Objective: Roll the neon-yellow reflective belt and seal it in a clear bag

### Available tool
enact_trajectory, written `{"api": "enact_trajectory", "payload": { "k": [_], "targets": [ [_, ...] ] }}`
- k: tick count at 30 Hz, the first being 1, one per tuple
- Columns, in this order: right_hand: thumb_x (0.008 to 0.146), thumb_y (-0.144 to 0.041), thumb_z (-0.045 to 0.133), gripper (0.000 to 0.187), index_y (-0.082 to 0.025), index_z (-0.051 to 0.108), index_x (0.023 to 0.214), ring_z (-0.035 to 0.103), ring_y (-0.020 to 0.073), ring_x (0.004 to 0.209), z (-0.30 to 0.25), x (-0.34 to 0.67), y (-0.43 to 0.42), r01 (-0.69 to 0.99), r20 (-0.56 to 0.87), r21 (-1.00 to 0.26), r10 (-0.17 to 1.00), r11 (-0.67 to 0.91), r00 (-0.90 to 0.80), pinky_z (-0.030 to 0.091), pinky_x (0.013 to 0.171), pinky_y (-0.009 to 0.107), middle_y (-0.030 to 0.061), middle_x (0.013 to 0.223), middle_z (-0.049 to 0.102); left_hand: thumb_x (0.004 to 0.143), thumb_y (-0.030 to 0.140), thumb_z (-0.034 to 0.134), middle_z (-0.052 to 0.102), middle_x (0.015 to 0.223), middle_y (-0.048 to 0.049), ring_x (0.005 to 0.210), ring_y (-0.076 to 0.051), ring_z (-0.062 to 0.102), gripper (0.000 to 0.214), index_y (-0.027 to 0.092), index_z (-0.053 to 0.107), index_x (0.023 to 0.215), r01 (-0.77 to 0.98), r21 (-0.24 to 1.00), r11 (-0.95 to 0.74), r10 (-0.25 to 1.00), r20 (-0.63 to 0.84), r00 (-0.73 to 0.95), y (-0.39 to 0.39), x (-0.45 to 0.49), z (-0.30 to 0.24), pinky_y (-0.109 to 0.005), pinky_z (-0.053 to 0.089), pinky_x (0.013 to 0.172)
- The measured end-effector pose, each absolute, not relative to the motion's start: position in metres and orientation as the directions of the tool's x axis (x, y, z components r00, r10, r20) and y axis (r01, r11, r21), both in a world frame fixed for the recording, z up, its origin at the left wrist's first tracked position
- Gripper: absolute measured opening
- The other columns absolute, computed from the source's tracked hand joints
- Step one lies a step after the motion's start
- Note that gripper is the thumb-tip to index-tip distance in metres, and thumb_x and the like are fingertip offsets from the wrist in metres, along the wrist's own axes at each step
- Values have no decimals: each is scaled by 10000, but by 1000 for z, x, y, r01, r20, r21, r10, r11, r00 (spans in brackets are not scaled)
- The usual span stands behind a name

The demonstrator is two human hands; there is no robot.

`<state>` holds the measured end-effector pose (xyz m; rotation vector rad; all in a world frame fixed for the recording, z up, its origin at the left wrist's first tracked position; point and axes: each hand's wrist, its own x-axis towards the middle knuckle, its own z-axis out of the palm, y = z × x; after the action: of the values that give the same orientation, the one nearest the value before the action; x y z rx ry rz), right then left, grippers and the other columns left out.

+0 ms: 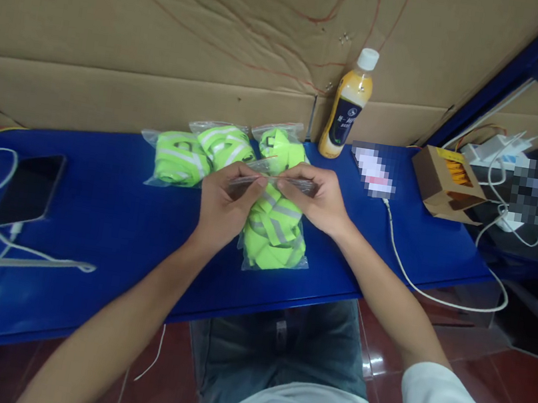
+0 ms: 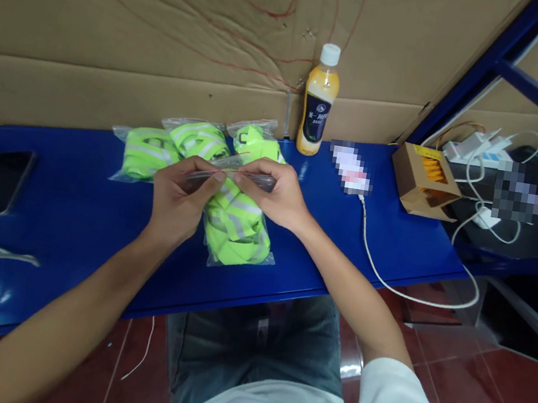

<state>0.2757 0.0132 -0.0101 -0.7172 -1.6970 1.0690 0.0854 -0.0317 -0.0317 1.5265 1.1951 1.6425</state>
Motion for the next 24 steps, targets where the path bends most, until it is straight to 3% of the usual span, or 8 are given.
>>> {"api": "enact_trajectory", "payload": {
  "k": [4, 10, 18, 24],
  "targets": [
    [819, -521, 899, 372, -162, 805, 832, 631, 149, 727, -10, 278, 16, -31, 366, -923, 851, 383, -376, 465, 670, 287, 35, 802, 775, 901, 406, 873, 659, 705, 12, 597, -114, 543, 252, 198, 746, 833, 148, 896, -420, 874, 443, -201, -32, 87, -33, -248, 425, 570],
    [810, -555, 906, 397, -177, 786, 791, 611, 148, 715, -11, 279, 18, -34, 417, -901, 841, 433, -345, 473, 697, 301, 22, 787, 760, 898, 425, 887, 711, 764, -3, 662, -135, 615, 229, 213, 804, 886, 108, 897, -428, 873, 442, -206, -32, 89, -31, -256, 484, 617],
    [843, -421, 836, 241, -189, 784, 805, 680, 179, 806, -12, 279, 20, -64, 377, -924, 864, 378, -334, 507, 760, 317, 30, 838, 793, 888, 440, 892, 694, 742, 0, 637, -125, 562, 251, 211, 794, 852, 119, 901, -417, 873, 434, -222, -30, 86, -33, -256, 426, 585],
    [832, -339, 774, 184, -179, 725, 757, 589, 142, 697, -15, 281, 22, -39, 376, -923, 877, 383, -300, 426, 674, 298, 11, 756, 715, 885, 397, 889, 690, 750, 1, 669, -128, 556, 196, 220, 811, 857, 90, 903, -419, 865, 428, -263, -30, 89, -34, -253, 425, 609]
  ]
}}
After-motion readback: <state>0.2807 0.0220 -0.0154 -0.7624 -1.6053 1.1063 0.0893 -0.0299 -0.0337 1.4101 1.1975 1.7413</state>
